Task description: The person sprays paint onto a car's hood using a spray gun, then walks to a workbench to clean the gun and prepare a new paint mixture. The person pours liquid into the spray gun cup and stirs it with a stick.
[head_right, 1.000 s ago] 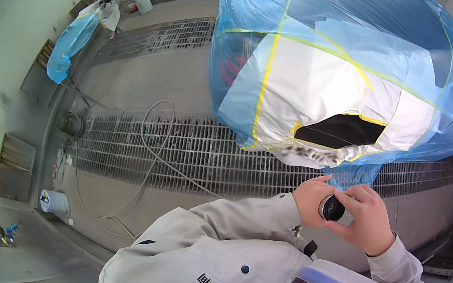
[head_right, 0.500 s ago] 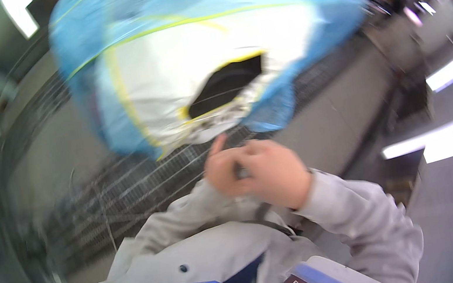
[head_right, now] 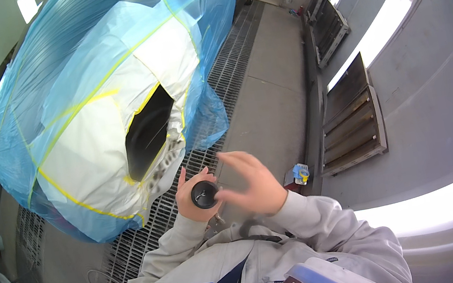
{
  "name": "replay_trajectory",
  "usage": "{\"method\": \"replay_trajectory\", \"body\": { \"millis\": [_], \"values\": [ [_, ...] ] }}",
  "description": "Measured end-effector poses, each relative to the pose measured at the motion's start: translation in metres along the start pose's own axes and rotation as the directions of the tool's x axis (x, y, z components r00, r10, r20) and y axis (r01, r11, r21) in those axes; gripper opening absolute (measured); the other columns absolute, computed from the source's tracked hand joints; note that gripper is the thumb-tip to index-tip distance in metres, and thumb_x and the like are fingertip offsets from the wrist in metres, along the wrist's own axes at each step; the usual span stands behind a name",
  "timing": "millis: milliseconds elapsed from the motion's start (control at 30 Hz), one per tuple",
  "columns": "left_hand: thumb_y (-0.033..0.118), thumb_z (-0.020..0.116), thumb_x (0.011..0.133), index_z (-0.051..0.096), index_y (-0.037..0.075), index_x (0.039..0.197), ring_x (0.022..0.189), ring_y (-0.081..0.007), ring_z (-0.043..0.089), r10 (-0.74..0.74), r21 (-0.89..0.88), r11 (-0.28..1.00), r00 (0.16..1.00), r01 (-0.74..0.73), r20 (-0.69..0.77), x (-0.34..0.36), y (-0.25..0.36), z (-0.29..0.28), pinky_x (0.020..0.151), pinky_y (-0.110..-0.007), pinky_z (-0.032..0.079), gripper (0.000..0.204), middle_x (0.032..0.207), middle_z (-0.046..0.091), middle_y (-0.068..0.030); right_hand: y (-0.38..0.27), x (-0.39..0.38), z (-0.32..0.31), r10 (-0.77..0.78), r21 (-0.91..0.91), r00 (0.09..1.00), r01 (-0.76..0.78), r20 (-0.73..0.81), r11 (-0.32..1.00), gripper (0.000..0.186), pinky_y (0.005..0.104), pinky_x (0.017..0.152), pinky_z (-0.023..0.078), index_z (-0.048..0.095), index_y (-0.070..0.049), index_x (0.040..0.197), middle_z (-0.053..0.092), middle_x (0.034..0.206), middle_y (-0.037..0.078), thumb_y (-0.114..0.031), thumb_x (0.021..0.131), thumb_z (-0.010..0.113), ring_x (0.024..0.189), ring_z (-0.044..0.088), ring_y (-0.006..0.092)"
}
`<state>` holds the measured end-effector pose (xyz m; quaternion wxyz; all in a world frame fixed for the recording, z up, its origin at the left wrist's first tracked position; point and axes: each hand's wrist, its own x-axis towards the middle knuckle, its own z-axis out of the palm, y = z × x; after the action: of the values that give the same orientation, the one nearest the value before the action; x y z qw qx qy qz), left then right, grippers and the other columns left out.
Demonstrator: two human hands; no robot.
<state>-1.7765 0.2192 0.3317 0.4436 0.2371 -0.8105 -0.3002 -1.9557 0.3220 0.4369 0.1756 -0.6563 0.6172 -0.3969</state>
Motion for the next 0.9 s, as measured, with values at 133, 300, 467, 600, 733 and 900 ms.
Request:
{"method": "replay_trajectory", "body": {
  "millis": [133, 300, 467, 600, 733, 900],
  "values": [
    [0.009, 0.085, 0.070, 0.069, 0.008, 0.112, 0.116, -0.0284, 0.073, -0.060, -0.062, 0.997, 0.995, 0.055, -0.079, 0.001, 0.010, 0.008, 0.118, -0.057, 0.036, 0.044, 0.098, 0.079, -0.0050, 0.048, -0.049, 0.008, 0.358, 0.300, 0.934, -0.336, -0.021, 0.893, 0.054, 0.0340, 0.106, 0.047, 0.049, -0.001, 0.151, 0.060, 0.138, 0.012, -0.019, 0.102, 0.066, 0.123, 0.059, 0.0193],
    [0.004, 0.083, 0.070, 0.068, 0.006, 0.115, 0.120, -0.0277, 0.072, -0.070, -0.070, 0.995, 0.996, 0.067, -0.052, 0.000, 0.015, 0.007, 0.121, -0.055, 0.033, 0.047, 0.103, 0.079, -0.0065, 0.076, -0.104, 0.037, 0.583, 0.320, 0.789, -0.613, 0.196, 0.722, 0.059, 0.0344, 0.101, 0.052, 0.048, 0.001, 0.150, 0.062, 0.133, 0.015, -0.025, 0.101, 0.069, 0.117, 0.063, 0.0208],
    [0.001, 0.081, 0.071, 0.066, 0.005, 0.119, 0.120, -0.0287, 0.071, -0.057, -0.079, 0.995, 0.998, 0.054, -0.030, 0.010, 0.024, 0.009, 0.122, -0.055, 0.031, 0.051, 0.107, 0.078, -0.0074, 0.077, -0.117, 0.050, 0.409, 0.091, 0.846, -0.462, 0.342, 0.882, 0.073, 0.0431, 0.106, 0.051, 0.050, 0.004, 0.147, 0.060, 0.139, 0.025, -0.039, 0.093, 0.075, 0.126, 0.062, 0.0358],
    [0.001, 0.081, 0.072, 0.065, 0.004, 0.120, 0.121, -0.0307, 0.071, -0.031, -0.129, 0.991, 0.997, 0.021, -0.075, 0.025, 0.039, 0.015, 0.122, -0.056, 0.031, 0.050, 0.110, 0.078, -0.0065, 0.086, -0.112, 0.056, 0.309, 0.079, 0.866, -0.366, 0.393, 0.927, 0.076, 0.0452, 0.113, 0.045, 0.050, 0.004, 0.147, 0.058, 0.142, 0.026, -0.042, 0.092, 0.075, 0.133, 0.056, 0.0402],
    [0.002, 0.082, 0.072, 0.067, 0.003, 0.120, 0.120, -0.0295, 0.072, -0.044, -0.108, 0.994, 0.992, 0.031, -0.117, 0.043, 0.057, 0.016, 0.120, -0.056, 0.035, 0.050, 0.110, 0.078, -0.0065, 0.104, -0.105, 0.061, 0.147, 0.163, 0.940, -0.204, 0.307, 0.965, 0.067, 0.0453, 0.111, 0.046, 0.055, 0.003, 0.142, 0.061, 0.140, 0.023, -0.039, 0.094, 0.075, 0.129, 0.059, 0.0385],
    [0.003, 0.080, 0.075, 0.064, -0.001, 0.124, 0.119, -0.0282, 0.071, -0.079, -0.136, 0.989, 0.979, 0.053, -0.190, 0.060, 0.083, 0.021, 0.121, -0.054, 0.035, 0.052, 0.110, 0.078, -0.0103, 0.123, -0.095, 0.054, 0.102, 0.366, 0.952, -0.208, 0.288, 0.907, 0.048, 0.0400, 0.092, 0.052, 0.065, -0.002, 0.127, 0.070, 0.114, 0.017, -0.039, 0.097, 0.073, 0.104, 0.067, 0.0279]
  ]
}}
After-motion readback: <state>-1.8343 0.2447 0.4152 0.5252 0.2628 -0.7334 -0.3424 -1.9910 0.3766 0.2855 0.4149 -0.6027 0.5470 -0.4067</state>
